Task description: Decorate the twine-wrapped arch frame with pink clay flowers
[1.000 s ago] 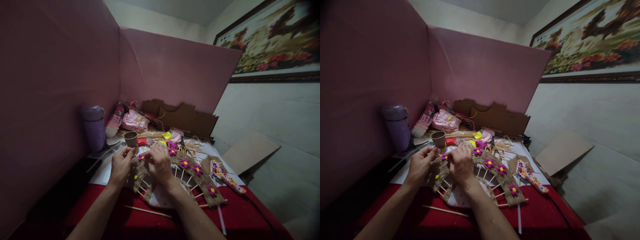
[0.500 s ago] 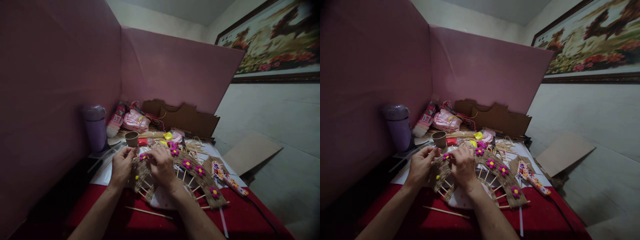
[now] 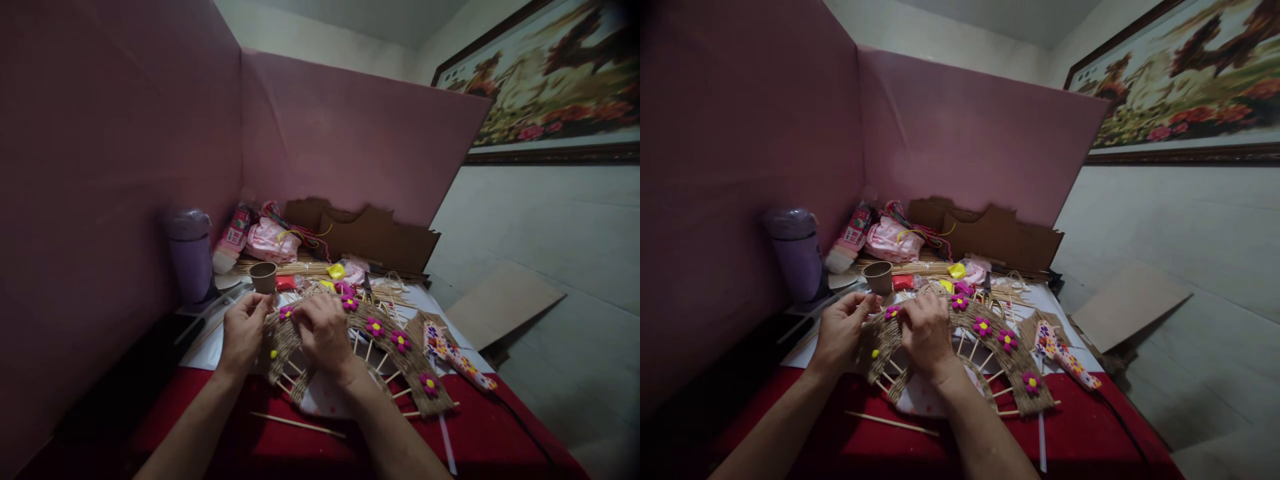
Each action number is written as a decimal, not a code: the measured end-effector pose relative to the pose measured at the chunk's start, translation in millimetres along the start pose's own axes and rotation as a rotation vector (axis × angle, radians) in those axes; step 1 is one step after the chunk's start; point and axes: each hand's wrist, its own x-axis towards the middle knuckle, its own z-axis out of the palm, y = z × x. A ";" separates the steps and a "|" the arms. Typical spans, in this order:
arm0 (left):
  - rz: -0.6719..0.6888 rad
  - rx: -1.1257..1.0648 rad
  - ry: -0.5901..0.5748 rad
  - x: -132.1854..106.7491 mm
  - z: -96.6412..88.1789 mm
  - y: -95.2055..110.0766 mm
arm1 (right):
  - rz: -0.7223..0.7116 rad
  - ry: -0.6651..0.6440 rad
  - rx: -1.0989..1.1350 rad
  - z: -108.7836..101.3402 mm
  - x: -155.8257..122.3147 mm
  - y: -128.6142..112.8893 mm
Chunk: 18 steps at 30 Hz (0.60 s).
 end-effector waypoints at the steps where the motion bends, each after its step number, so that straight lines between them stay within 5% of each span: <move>1: -0.003 -0.002 0.002 0.2 0.0 -0.2 | 0.000 0.011 0.004 -1.6 0.0 -0.3; 11: -0.038 0.007 0.008 2.1 -1.7 -1.2 | -0.244 -0.121 -0.237 -22.3 -1.7 -10.2; 18: -0.004 0.012 0.026 2.4 -1.6 -0.3 | -0.270 -0.135 -0.263 -17.3 -2.3 -11.0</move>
